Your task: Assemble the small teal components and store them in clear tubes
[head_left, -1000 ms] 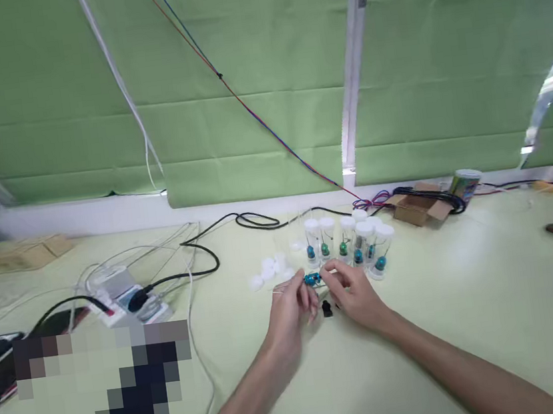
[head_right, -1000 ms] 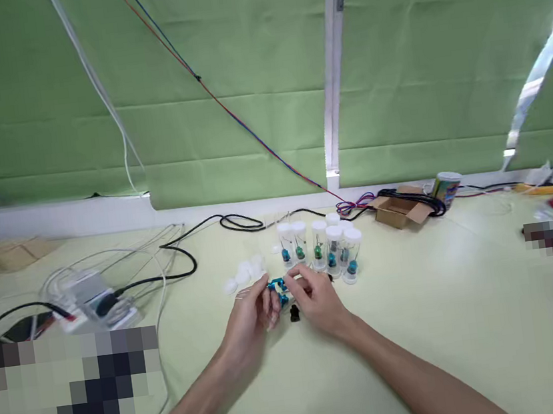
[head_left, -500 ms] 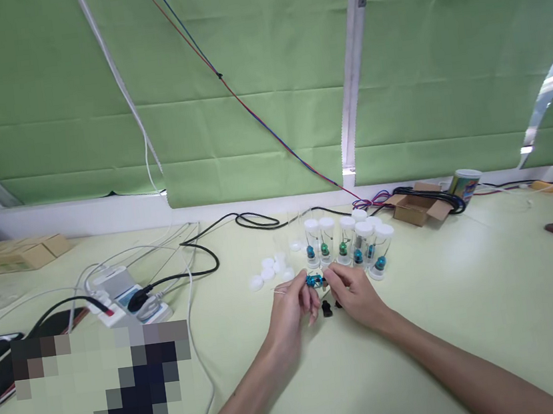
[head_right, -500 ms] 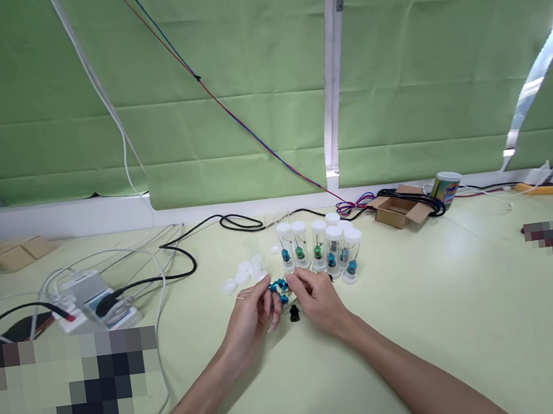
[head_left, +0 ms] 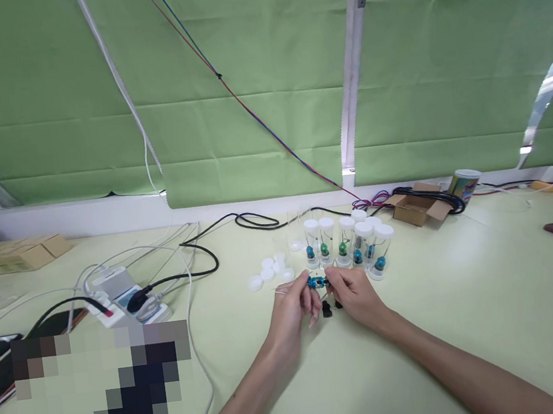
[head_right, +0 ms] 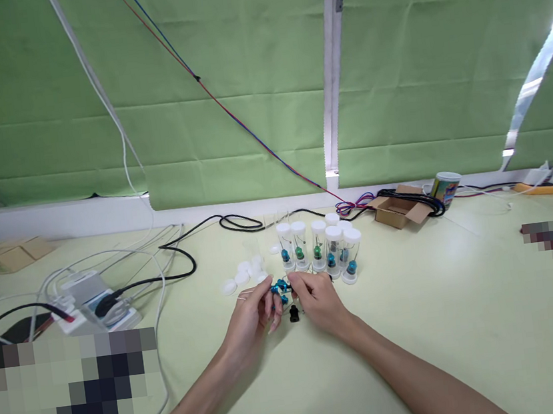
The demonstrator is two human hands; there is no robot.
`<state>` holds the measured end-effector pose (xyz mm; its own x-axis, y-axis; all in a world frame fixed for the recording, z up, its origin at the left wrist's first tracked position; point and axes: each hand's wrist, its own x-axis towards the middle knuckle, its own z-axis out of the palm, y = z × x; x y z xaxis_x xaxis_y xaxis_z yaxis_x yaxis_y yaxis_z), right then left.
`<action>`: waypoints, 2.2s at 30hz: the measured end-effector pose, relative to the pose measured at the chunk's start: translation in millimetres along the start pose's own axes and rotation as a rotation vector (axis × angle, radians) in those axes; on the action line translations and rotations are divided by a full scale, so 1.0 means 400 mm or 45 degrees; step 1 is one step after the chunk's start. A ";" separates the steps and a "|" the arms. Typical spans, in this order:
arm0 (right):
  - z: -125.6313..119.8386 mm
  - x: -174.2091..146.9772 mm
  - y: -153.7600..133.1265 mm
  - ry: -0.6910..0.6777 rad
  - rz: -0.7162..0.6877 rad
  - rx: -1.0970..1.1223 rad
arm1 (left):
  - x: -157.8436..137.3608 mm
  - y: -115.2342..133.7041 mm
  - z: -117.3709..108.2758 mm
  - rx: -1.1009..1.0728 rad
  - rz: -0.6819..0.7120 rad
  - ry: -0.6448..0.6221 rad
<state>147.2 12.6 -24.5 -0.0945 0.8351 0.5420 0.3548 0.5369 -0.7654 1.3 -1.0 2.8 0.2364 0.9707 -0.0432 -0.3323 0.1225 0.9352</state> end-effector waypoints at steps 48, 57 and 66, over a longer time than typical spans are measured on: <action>-0.004 -0.003 -0.007 -0.048 0.023 0.008 | 0.000 0.005 0.003 -0.020 0.040 0.063; -0.004 -0.006 -0.008 -0.140 0.043 0.103 | -0.002 0.005 0.004 -0.032 0.044 0.060; -0.007 -0.004 -0.008 -0.127 0.043 0.064 | 0.002 -0.004 -0.001 0.023 0.063 0.032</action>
<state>148.7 9.3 -22.0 -0.1760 0.8594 0.4802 0.3125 0.5113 -0.8006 1.5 -0.4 1.3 0.1969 0.9804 -0.0057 -0.3265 0.0710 0.9425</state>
